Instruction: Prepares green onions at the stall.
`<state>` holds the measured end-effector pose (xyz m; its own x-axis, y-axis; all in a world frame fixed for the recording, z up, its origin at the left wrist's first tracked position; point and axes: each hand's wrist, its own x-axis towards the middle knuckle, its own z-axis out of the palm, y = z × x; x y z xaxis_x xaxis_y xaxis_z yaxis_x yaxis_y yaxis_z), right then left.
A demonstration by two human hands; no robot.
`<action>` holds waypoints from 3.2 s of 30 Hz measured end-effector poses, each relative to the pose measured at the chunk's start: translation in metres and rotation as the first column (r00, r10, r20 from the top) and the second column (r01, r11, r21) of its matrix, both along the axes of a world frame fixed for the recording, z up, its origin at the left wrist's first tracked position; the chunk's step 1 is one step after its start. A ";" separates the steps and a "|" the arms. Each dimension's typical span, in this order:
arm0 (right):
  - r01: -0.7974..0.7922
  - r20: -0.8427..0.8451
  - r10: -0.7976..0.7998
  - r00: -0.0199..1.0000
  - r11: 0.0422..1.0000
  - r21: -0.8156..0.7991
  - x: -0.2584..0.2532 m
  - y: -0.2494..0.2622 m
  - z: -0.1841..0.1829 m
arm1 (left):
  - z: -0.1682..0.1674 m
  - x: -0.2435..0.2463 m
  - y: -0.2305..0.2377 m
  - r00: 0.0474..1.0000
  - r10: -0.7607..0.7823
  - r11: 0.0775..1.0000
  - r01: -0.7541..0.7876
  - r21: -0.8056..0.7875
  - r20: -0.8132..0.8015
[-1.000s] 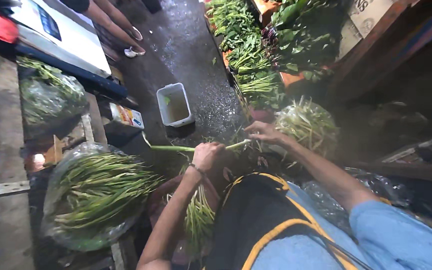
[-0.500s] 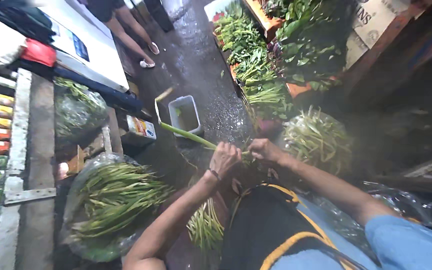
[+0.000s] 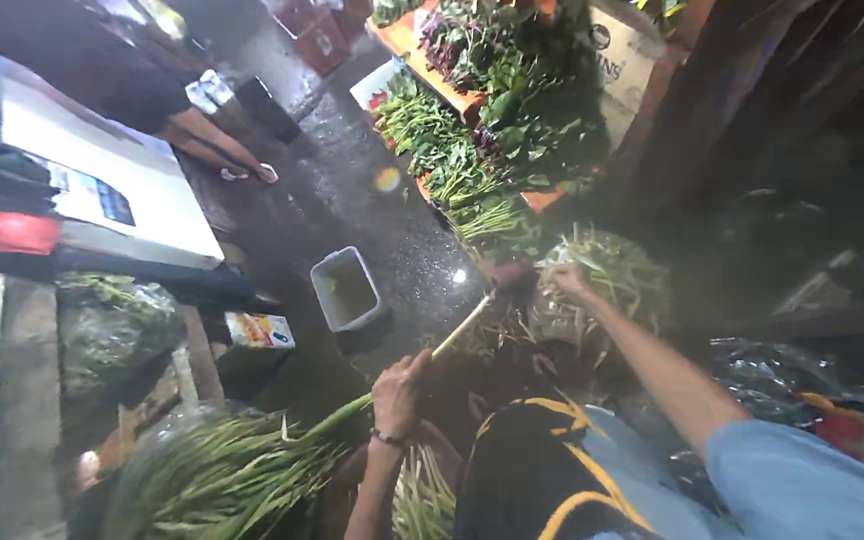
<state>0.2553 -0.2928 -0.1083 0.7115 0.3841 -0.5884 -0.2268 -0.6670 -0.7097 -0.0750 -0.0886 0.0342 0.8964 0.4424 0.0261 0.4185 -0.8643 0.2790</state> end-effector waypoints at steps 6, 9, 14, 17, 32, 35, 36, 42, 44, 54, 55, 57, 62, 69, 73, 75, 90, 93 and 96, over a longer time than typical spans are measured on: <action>0.309 -0.270 -0.221 0.937 0.885 0.348 -0.026 0.003 0.022 | -0.035 0.013 -0.029 0.973 0.038 0.996 -0.020 -0.082 0.229; 0.374 -0.499 -0.088 0.862 0.775 0.510 -0.053 0.020 0.035 | -0.050 0.026 -0.048 0.960 0.039 0.998 -0.052 0.038 0.277; 0.386 -0.516 -0.016 0.856 0.685 0.618 -0.086 0.043 0.043 | -0.077 0.038 -0.068 0.946 0.017 0.975 -0.088 0.206 0.324; 0.415 -0.484 -0.107 0.868 0.691 0.592 -0.094 0.047 0.043 | -0.086 0.039 -0.075 0.949 -0.003 0.966 -0.078 0.246 0.315; 0.453 -0.423 -0.210 0.881 0.631 0.630 -0.092 0.029 0.043 | -0.062 0.035 -0.053 0.909 0.418 0.344 -0.163 -0.925 -0.005; 0.469 -0.491 -0.152 0.858 0.623 0.626 -0.088 0.029 0.040 | -0.060 0.032 -0.041 0.940 0.340 0.550 -0.216 -0.807 -0.020; 0.466 -0.508 -0.126 0.852 0.625 0.626 -0.086 0.028 0.039 | -0.058 0.031 -0.040 0.959 0.280 0.681 -0.223 -0.697 -0.034; 0.411 -0.403 -0.210 0.891 0.750 0.518 -0.083 0.036 0.022 | -0.062 0.033 -0.062 0.996 0.082 0.982 -0.076 -0.174 0.032; 0.409 -0.387 -0.220 0.895 0.753 0.516 -0.081 0.034 0.012 | -0.064 0.035 -0.066 0.997 0.066 0.987 -0.061 -0.150 0.027; 0.114 -0.128 -0.086 0.988 0.966 0.233 -0.059 0.025 -0.012 | -0.063 0.031 -0.054 0.951 0.307 0.615 -0.232 -0.754 -0.042; 0.168 -0.195 -0.120 0.973 0.953 0.251 -0.057 0.025 -0.012 | -0.067 0.031 -0.050 0.932 0.362 0.504 -0.218 -0.836 -0.025; 0.250 -0.363 -0.118 0.924 0.905 0.343 -0.059 0.023 -0.006 | -0.068 0.033 -0.045 0.885 0.463 0.251 -0.186 -0.950 -0.051; 0.250 -0.569 0.151 0.808 0.788 0.563 -0.094 0.040 0.033 | -0.075 0.037 -0.040 0.861 0.492 0.101 -0.204 -0.974 -0.129; 0.296 -0.557 0.056 0.829 0.801 0.521 -0.112 0.049 0.041 | -0.072 0.032 -0.049 0.964 0.252 0.755 -0.252 -0.605 -0.088; 0.322 -0.554 0.052 0.831 0.768 0.554 -0.113 0.043 0.037 | -0.068 0.031 -0.054 0.968 0.245 0.769 -0.232 -0.596 -0.061; 0.344 -0.565 0.027 0.825 0.769 0.538 -0.115 0.043 0.039 | -0.066 0.031 -0.055 0.969 0.242 0.781 -0.224 -0.583 -0.048; -0.380 0.224 0.371 0.901 0.925 -0.003 -0.063 0.029 -0.019 | -0.036 0.015 -0.051 0.943 0.198 0.811 -0.311 -0.496 -0.268; -0.280 0.252 0.292 0.922 0.956 -0.083 -0.026 0.008 -0.040 | -0.032 -0.001 -0.044 0.952 0.233 0.736 -0.305 -0.605 -0.197; -0.148 0.334 0.197 0.922 0.975 -0.165 0.013 -0.020 -0.070 | -0.038 -0.018 -0.035 0.945 0.314 0.512 -0.252 -0.821 -0.094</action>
<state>0.2678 -0.3131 -0.1778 0.8096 0.4540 -0.3720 0.1438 -0.7679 -0.6242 -0.0934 -0.1235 -0.0035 0.7302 0.5288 -0.4327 0.5542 -0.0880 0.8277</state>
